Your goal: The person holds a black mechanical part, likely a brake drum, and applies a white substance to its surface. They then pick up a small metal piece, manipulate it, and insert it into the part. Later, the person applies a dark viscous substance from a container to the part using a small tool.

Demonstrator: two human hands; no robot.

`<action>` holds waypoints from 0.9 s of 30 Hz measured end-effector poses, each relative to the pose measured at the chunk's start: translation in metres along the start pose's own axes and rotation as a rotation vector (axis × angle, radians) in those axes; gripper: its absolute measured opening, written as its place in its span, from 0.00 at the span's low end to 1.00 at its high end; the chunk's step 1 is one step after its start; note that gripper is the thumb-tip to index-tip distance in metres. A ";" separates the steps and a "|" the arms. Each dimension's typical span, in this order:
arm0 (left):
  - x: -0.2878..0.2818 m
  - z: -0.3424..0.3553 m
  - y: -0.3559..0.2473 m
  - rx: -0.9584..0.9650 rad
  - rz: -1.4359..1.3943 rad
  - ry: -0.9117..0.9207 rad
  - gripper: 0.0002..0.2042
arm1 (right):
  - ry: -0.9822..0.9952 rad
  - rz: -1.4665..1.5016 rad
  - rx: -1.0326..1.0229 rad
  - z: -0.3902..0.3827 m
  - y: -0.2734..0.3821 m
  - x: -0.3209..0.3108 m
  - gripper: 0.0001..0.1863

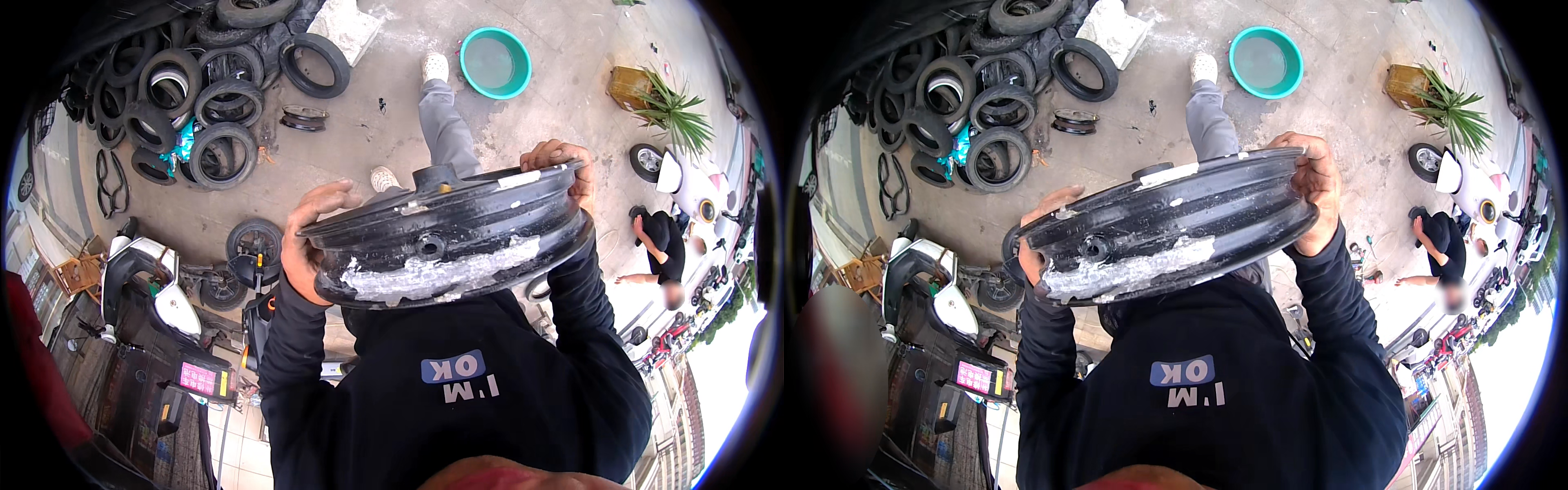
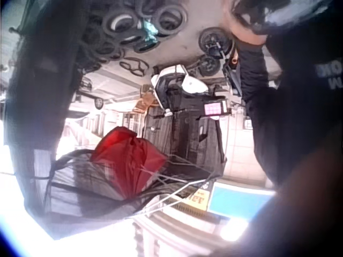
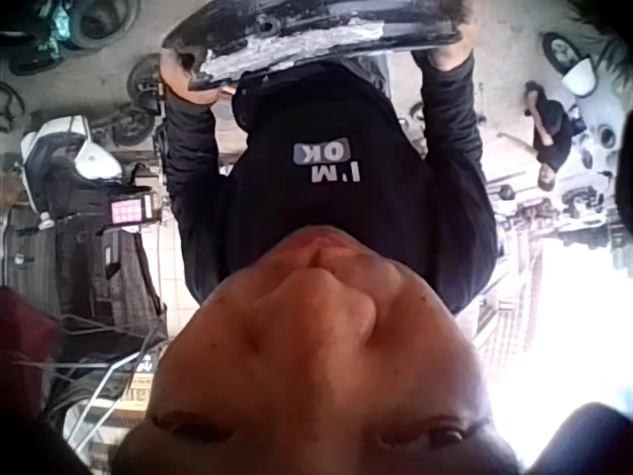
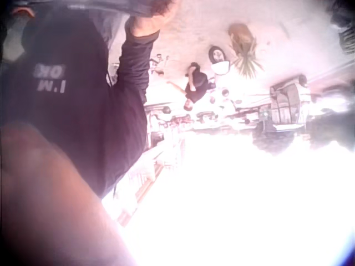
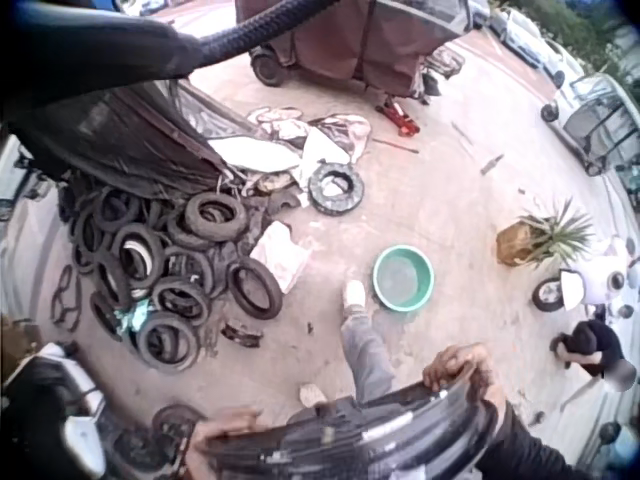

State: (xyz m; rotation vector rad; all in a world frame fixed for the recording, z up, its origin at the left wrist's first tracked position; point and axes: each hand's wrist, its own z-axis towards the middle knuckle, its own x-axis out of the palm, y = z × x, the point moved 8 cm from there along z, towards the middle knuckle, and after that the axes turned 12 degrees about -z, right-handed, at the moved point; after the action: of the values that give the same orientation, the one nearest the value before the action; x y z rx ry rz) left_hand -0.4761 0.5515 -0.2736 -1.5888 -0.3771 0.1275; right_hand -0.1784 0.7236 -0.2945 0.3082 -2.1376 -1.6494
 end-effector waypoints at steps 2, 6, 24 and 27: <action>0.004 0.043 0.016 -0.184 -0.044 -0.101 0.25 | 0.026 -0.014 0.095 0.041 -0.043 -0.013 0.32; 0.010 0.140 0.091 -0.451 0.121 -0.248 0.19 | 0.178 0.293 0.306 0.186 -0.171 -0.061 0.44; -0.018 0.208 0.419 -1.356 0.669 -0.382 0.29 | -0.226 -1.633 0.382 0.730 -0.769 -0.381 0.13; -0.001 0.222 0.421 -1.474 0.704 -0.337 0.27 | -0.033 -1.659 0.363 0.718 -0.753 -0.370 0.19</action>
State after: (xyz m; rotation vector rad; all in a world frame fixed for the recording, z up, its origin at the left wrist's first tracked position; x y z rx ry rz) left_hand -0.4784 0.7572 -0.7031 -3.1345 -0.1001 0.8034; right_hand -0.2368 1.2969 -1.2372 2.6642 -2.1113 -1.7068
